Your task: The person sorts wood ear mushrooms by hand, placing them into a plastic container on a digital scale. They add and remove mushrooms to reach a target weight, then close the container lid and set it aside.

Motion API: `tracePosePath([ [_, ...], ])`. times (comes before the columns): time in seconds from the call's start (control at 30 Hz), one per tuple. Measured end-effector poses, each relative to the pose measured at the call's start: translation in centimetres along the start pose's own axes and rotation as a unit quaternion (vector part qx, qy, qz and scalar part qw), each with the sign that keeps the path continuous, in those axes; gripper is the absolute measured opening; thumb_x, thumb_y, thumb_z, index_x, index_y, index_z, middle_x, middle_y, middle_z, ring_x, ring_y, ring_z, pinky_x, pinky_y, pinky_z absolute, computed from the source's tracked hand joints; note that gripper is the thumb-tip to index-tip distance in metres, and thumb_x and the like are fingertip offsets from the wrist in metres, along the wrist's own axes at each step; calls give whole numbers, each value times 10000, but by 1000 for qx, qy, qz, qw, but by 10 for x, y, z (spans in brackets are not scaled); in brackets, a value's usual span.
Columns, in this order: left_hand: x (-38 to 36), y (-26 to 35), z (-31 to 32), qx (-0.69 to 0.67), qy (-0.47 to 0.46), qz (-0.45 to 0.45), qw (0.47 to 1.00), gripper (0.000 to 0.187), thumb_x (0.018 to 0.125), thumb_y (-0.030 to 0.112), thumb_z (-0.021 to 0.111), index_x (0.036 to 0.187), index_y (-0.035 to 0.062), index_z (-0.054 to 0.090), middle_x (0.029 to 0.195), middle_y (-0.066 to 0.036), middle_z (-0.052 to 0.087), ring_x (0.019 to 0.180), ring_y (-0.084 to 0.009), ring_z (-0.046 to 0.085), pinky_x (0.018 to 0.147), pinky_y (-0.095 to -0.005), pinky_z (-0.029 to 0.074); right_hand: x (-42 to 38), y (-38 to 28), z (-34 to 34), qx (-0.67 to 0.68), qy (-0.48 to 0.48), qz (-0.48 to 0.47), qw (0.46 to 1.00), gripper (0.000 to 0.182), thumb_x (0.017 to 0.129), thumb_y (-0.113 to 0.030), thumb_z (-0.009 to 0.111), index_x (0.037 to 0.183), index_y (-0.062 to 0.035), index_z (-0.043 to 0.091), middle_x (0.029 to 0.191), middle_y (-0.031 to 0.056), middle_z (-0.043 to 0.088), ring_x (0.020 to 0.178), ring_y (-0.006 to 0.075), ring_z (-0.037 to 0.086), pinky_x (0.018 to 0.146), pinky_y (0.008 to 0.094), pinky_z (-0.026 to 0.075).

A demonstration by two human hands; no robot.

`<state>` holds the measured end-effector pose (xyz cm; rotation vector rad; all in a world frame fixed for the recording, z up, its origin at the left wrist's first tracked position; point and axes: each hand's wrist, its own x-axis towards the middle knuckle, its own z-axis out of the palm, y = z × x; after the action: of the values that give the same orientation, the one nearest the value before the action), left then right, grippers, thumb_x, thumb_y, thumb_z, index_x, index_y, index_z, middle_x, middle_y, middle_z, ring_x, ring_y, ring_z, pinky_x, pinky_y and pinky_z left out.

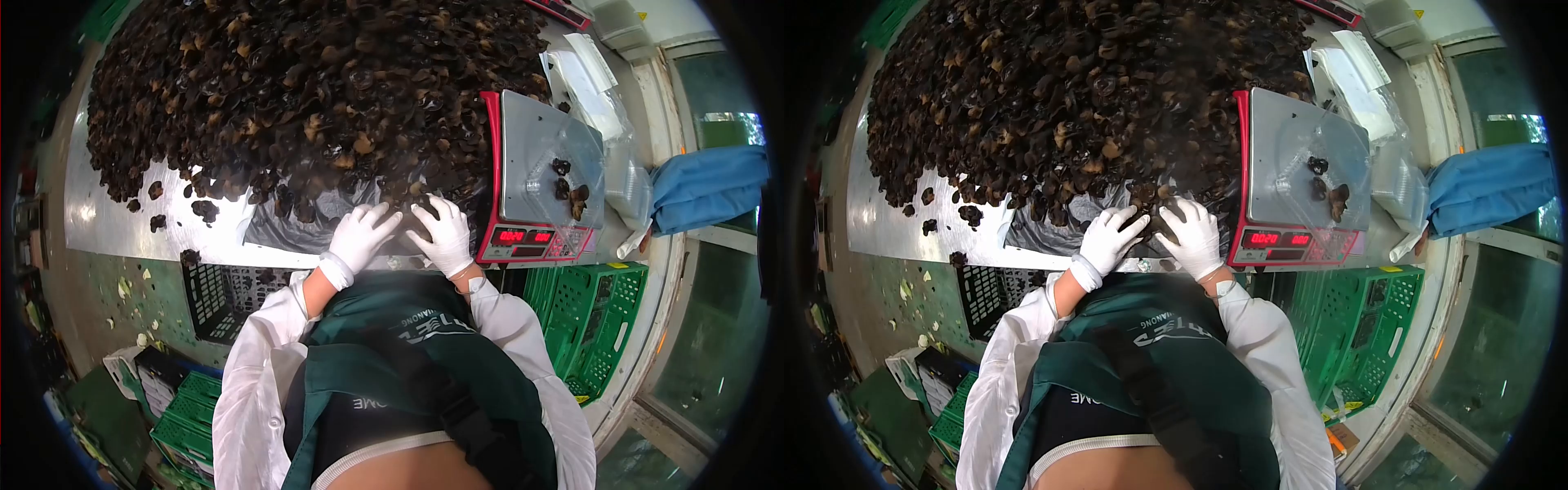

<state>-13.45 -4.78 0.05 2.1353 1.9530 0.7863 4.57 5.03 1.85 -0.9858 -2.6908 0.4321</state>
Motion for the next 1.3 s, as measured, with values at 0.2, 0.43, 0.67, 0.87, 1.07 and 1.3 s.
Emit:
tracePosePath([
  [0.2, 12, 3, -6, -151, 60, -95, 982, 303, 750, 137, 696, 1049, 112, 655, 990, -70, 606, 898, -260, 570, 764, -321, 487, 10, 4, -4, 161, 97, 64, 980, 322, 683, -127, 720, 997, -118, 652, 1076, 119, 562, 995, 280, 547, 826, 362, 471],
  [0.43, 35, 21, -49, -798, 103, -395, 444, 239, 948, 226, 510, 1147, 115, 580, 1052, -23, 638, 896, -120, 603, 617, -243, 469, 31, 1, -35, 887, -7, 270, 375, 432, 953, -318, 429, 1309, -74, 451, 1191, 126, 586, 1034, 275, 599, 702, 377, 524],
  [0.67, 62, 38, -53, -934, 96, -292, 183, 347, 929, 337, 503, 1186, 112, 566, 1214, -110, 578, 1047, -276, 568, 748, -348, 530, 33, -2, -62, 962, -35, 175, 207, 487, 963, -380, 357, 1331, -69, 426, 1283, 186, 507, 1131, 382, 531, 755, 502, 518],
  [0.87, 101, 72, -50, -948, 59, -249, 190, 383, 932, 354, 480, 1216, 107, 552, 1247, -109, 553, 1164, -284, 509, 889, -436, 499, 14, 16, -131, 921, 41, 212, 324, 444, 942, -344, 427, 1276, -53, 449, 1239, 137, 539, 1099, 297, 544, 848, 418, 470],
  [1.07, 153, 119, -42, -945, 38, -224, 234, 403, 937, 344, 462, 1222, 68, 537, 1256, -113, 539, 1219, -300, 462, 1037, -452, 371, -8, 84, -201, 788, 153, 182, 567, 410, 889, -337, 548, 1164, -34, 509, 1109, 147, 586, 1000, 283, 593, 768, 395, 505],
  [1.3, 218, 181, -24, -784, 65, -205, 582, 356, 922, 174, 485, 1245, 25, 477, 1250, -137, 530, 1127, -218, 520, 982, -353, 396, -22, 142, -227, 490, 222, 108, 836, 282, 777, -18, 627, 1052, -39, 569, 1187, 93, 513, 1114, 202, 500, 966, 319, 378],
])
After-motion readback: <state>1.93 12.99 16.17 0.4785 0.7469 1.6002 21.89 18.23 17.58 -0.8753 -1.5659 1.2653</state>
